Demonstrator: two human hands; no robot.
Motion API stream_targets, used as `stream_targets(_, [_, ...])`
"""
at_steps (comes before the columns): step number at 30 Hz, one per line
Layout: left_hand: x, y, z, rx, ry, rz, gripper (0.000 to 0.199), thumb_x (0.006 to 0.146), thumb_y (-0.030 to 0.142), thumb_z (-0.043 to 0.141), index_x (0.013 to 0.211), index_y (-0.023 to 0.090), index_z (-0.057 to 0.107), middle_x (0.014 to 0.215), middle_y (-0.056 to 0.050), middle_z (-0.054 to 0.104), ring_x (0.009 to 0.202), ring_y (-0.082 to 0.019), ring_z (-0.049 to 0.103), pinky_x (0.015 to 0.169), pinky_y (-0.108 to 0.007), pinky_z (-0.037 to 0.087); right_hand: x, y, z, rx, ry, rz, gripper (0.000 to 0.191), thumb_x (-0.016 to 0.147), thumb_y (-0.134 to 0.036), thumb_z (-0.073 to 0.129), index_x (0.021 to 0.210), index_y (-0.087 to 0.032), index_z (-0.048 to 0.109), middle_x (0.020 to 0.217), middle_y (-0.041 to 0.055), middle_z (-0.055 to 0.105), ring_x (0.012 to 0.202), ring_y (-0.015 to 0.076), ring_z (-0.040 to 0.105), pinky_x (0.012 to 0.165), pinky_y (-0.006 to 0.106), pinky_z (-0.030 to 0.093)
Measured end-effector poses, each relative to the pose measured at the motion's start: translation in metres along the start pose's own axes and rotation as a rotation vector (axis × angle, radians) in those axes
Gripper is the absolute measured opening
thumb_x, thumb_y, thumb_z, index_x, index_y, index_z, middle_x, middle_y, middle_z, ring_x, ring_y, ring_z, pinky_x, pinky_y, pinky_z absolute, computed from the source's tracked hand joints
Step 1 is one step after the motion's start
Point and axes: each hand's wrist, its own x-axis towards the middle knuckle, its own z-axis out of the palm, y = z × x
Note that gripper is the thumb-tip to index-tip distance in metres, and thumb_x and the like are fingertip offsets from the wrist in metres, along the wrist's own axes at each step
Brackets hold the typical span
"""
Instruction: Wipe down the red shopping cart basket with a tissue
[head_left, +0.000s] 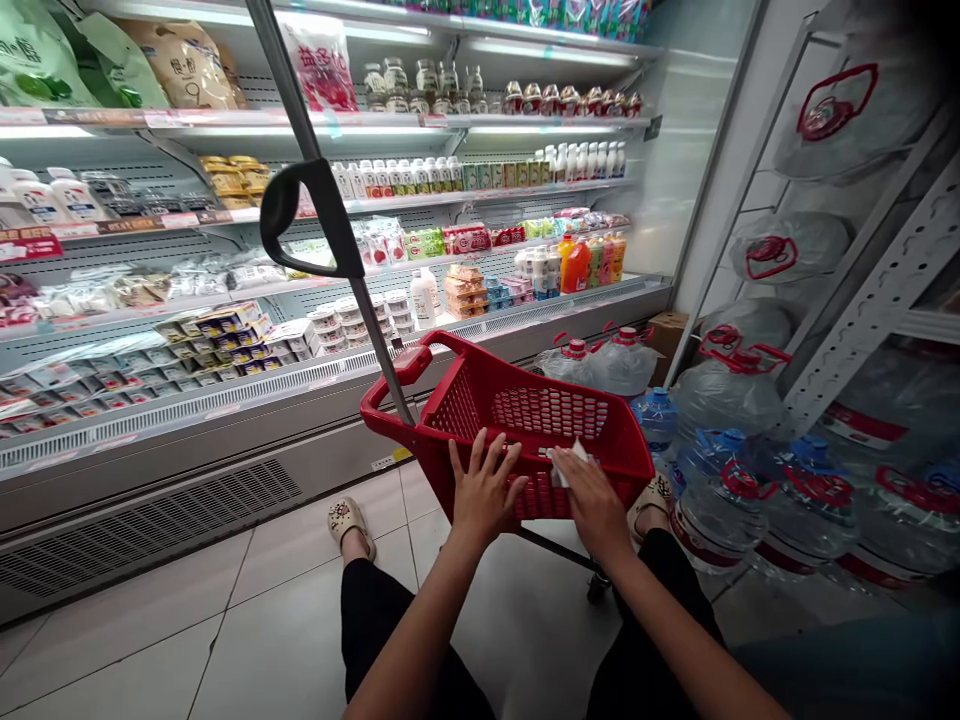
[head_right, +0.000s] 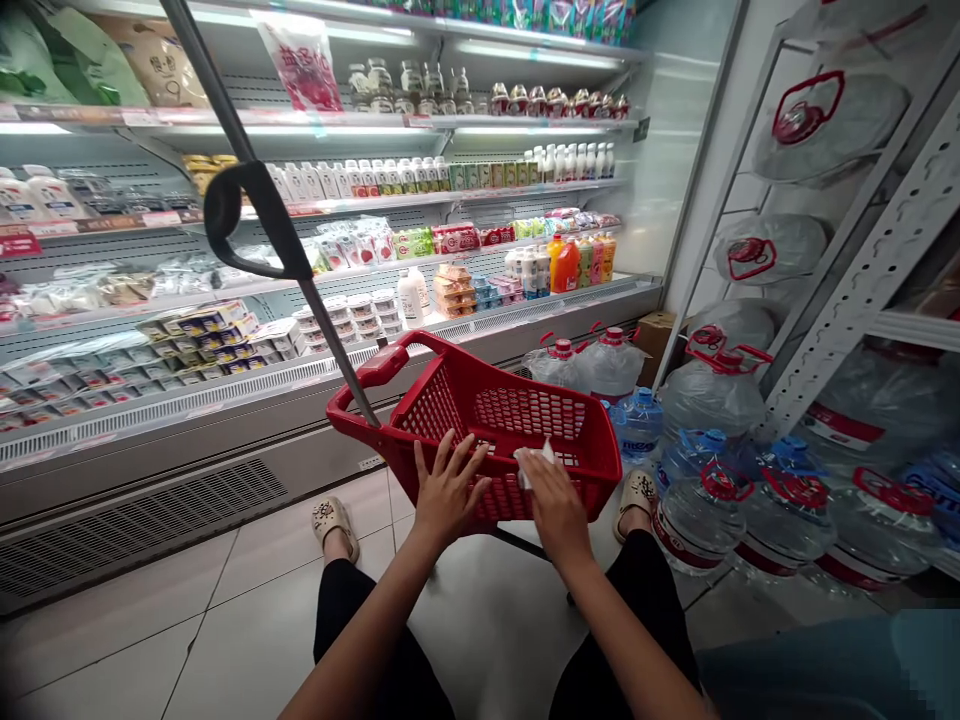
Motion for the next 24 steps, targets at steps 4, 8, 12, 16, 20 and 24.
stream_targets(4, [-0.003, -0.007, -0.013, 0.001, -0.02, 0.043, 0.059, 0.106, 0.049, 0.048, 0.162, 0.043, 0.03, 0.166, 0.003, 0.04, 0.155, -0.03, 0.033, 0.126, -0.068, -0.012, 0.006, -0.013, 0.004, -0.015, -0.032, -0.063, 0.076, 0.096, -0.003, 0.029, 0.167, -0.03, 0.019, 0.162, 0.0004, 0.047, 0.151, 0.0179, 0.041, 0.127, 0.046, 0.03])
stream_targets(8, [-0.003, -0.023, -0.034, 0.039, -0.014, 0.004, 0.058, 0.107, 0.05, 0.044, 0.163, 0.04, 0.03, 0.163, 0.001, 0.044, 0.152, -0.03, 0.04, 0.125, -0.068, -0.016, -0.01, 0.016, -0.013, -0.104, -0.013, -0.054, 0.074, 0.098, -0.006, 0.03, 0.167, -0.032, 0.02, 0.159, -0.001, 0.05, 0.149, 0.019, 0.045, 0.128, 0.048, 0.026])
stream_targets(12, [-0.002, -0.019, -0.042, 0.047, 0.001, -0.046, 0.051, 0.108, 0.052, 0.041, 0.156, 0.035, 0.046, 0.156, -0.001, 0.055, 0.147, -0.03, 0.046, 0.124, -0.068, -0.017, -0.023, 0.041, -0.02, -0.14, 0.041, 0.024, 0.069, 0.101, -0.01, 0.03, 0.166, -0.032, 0.024, 0.156, -0.0012, 0.054, 0.147, 0.0203, 0.048, 0.128, 0.05, 0.026])
stream_targets(16, [-0.001, 0.0, -0.042, 0.029, 0.031, -0.052, 0.053, 0.105, 0.057, 0.046, 0.151, 0.032, 0.054, 0.152, -0.004, 0.059, 0.141, -0.033, 0.053, 0.125, -0.068, -0.013, -0.017, 0.032, -0.01, -0.108, 0.062, 0.07, 0.064, 0.103, -0.014, 0.031, 0.165, -0.031, 0.028, 0.156, 0.0011, 0.054, 0.148, 0.0225, 0.046, 0.127, 0.052, 0.028])
stream_targets(20, [0.001, 0.013, -0.049, 0.056, 0.042, 0.001, 0.068, 0.102, 0.065, 0.045, 0.161, 0.032, 0.039, 0.167, -0.007, 0.038, 0.145, -0.035, 0.047, 0.125, -0.07, -0.008, 0.006, -0.005, 0.007, -0.036, 0.026, -0.033, 0.065, 0.101, -0.013, 0.033, 0.165, -0.028, 0.028, 0.157, 0.0036, 0.053, 0.147, 0.0224, 0.047, 0.127, 0.052, 0.028])
stream_targets(24, [0.005, 0.02, -0.06, 0.059, 0.039, 0.03, 0.076, 0.102, 0.067, 0.04, 0.166, 0.032, 0.022, 0.173, -0.007, 0.022, 0.155, -0.032, 0.032, 0.126, -0.069, -0.003, 0.039, -0.061, 0.03, 0.082, 0.027, -0.165, 0.067, 0.1, -0.021, 0.044, 0.165, -0.023, 0.028, 0.156, 0.009, 0.054, 0.145, 0.0256, 0.049, 0.127, 0.053, 0.029])
